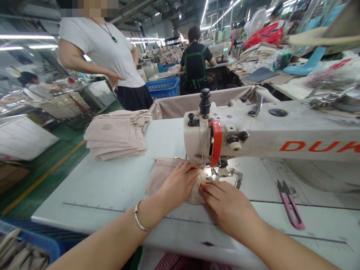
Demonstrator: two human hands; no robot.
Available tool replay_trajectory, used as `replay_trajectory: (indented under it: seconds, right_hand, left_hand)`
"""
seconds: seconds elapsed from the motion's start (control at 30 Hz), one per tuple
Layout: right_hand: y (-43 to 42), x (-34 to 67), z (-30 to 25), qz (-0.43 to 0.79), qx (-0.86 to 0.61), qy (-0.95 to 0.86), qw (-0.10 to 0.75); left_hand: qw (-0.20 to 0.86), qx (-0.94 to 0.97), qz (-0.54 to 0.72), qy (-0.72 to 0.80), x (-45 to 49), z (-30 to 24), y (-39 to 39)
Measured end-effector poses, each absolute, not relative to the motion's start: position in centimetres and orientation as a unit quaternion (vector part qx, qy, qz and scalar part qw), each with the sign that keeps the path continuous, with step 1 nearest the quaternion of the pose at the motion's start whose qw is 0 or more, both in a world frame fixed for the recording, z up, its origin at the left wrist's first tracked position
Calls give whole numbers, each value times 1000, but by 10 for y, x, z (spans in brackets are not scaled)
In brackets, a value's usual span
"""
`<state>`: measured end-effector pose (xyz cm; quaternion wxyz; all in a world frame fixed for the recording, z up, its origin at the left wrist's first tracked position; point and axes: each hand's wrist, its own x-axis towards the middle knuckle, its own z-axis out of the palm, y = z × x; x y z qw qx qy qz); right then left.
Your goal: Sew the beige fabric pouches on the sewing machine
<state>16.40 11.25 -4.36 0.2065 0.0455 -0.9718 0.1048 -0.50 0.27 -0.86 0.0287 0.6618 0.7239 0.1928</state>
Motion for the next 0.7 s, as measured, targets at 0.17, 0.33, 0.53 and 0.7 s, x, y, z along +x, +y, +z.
replay_trajectory:
  seconds: [0.17, 0.33, 0.53, 0.7]
  right_hand:
    - [131, 182, -21, 174, 60, -968, 172]
    - [160, 208, -6, 165, 0, -979, 119]
    - [165, 174, -30, 76, -100, -976, 180]
    - [156, 166, -34, 54, -104, -970, 214]
  left_hand:
    - [75, 685, 189, 699, 7, -5, -18]
    - [83, 704, 217, 671, 12, -9, -31]
    - [63, 699, 223, 677, 18, -8, -30]
    - [42, 707, 202, 676, 15, -10, -28]
